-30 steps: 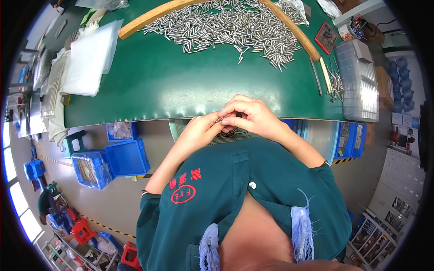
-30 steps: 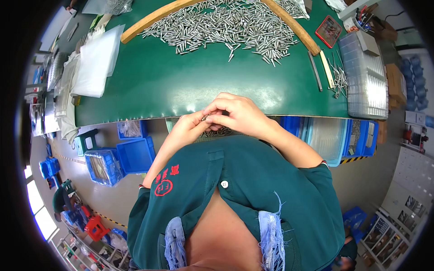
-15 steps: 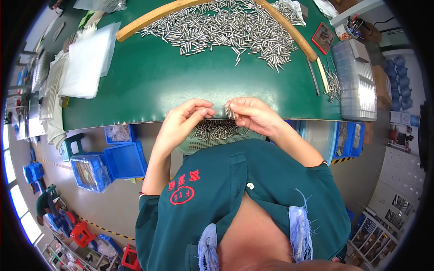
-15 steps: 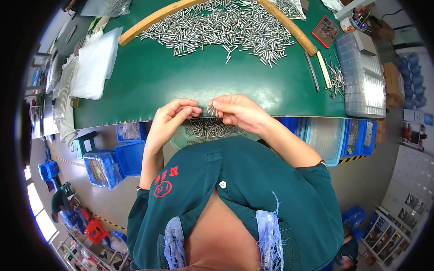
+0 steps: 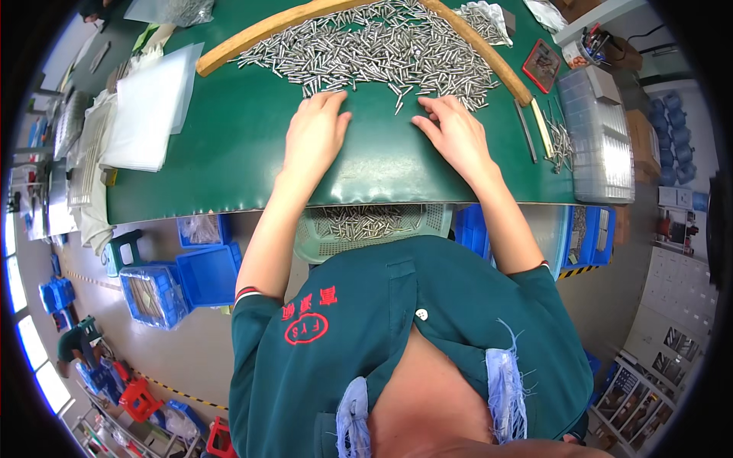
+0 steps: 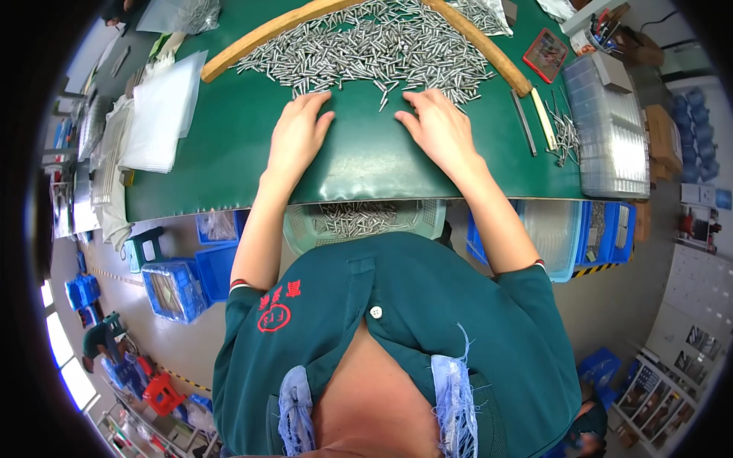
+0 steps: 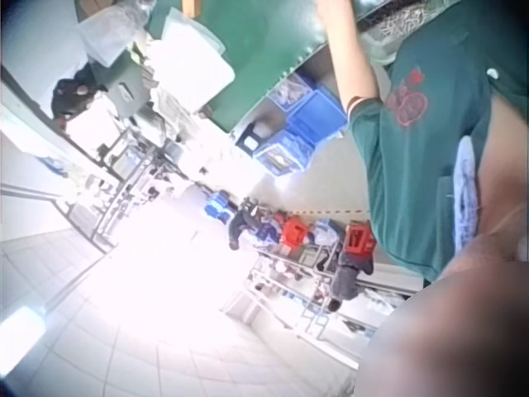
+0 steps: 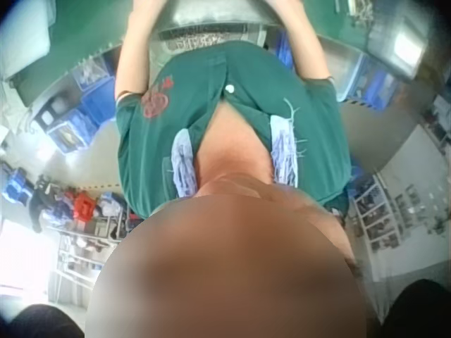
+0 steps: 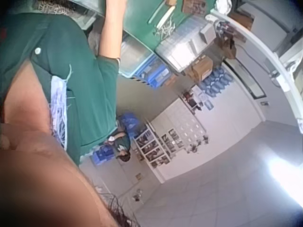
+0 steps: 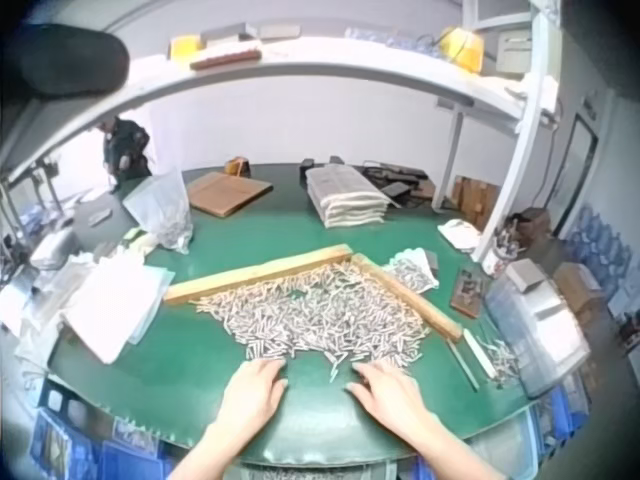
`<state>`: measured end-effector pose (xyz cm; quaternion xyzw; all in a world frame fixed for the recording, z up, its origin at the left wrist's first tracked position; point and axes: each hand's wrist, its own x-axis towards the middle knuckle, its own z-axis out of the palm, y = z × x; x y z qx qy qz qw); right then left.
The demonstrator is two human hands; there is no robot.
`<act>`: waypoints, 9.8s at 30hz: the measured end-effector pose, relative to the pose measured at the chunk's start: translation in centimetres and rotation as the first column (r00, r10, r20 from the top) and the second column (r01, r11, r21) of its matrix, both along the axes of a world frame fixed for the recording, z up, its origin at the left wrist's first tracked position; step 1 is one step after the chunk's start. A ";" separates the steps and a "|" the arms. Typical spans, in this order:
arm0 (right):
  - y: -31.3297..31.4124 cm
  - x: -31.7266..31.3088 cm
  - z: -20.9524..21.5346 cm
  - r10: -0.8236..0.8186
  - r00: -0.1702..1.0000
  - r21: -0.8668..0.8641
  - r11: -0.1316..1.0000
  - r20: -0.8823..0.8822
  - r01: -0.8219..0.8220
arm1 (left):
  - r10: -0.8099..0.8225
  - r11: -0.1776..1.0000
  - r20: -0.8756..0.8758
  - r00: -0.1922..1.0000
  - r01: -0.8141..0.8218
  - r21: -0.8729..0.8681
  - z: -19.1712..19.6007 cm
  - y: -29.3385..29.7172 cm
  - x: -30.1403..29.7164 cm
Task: Inspecting and sorting small metallic pins on a workbench in a manufacturing environment.
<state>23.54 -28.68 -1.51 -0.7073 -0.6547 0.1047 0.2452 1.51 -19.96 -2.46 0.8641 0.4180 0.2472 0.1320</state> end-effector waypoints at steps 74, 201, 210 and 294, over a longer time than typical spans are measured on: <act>-1.6 -4.2 0.4 0.268 0.924 -0.065 0.953 -0.272 -0.295 | -0.146 0.982 0.145 0.979 0.161 -0.098 -0.6 -6.6 -0.5; -4.0 -5.6 2.3 0.289 0.555 -0.033 0.866 -0.780 -0.498 | 0.075 0.035 0.463 0.883 0.462 -0.886 2.8 -8.3 -3.1; -3.9 -4.9 -0.5 -0.522 -0.451 -0.235 0.801 -0.724 -0.551 | 0.207 0.193 0.568 0.797 0.536 -0.822 3.9 -7.3 -4.6; -3.3 -2.6 -1.2 0.088 0.987 0.164 0.984 -0.138 -0.065 | -0.154 0.984 0.106 0.982 0.162 -0.075 -0.6 -5.4 2.1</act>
